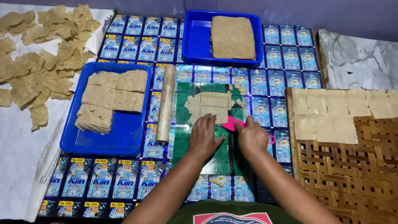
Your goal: Rolling out thin pieces of dough using a wooden pin and cutting them into squares with a plastic scraper.
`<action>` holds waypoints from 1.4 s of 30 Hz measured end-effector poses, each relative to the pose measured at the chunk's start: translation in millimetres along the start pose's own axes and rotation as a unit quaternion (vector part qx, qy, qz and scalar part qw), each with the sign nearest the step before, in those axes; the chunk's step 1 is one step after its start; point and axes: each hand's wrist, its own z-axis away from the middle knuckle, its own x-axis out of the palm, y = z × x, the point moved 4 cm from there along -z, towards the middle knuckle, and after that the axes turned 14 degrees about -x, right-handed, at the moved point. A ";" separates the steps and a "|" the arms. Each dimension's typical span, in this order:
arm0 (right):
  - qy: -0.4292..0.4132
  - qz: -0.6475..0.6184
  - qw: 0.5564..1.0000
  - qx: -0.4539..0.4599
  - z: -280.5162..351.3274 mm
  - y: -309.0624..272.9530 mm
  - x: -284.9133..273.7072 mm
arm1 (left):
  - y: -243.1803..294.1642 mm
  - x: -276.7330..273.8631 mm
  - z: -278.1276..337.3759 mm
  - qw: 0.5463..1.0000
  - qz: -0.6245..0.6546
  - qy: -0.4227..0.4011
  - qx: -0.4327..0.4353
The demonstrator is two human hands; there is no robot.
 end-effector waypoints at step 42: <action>0.059 -0.866 0.308 0.388 28.2 11.4 -16.7 | -1.2 65.1 -1.0 0.457 0.768 -0.163 -0.417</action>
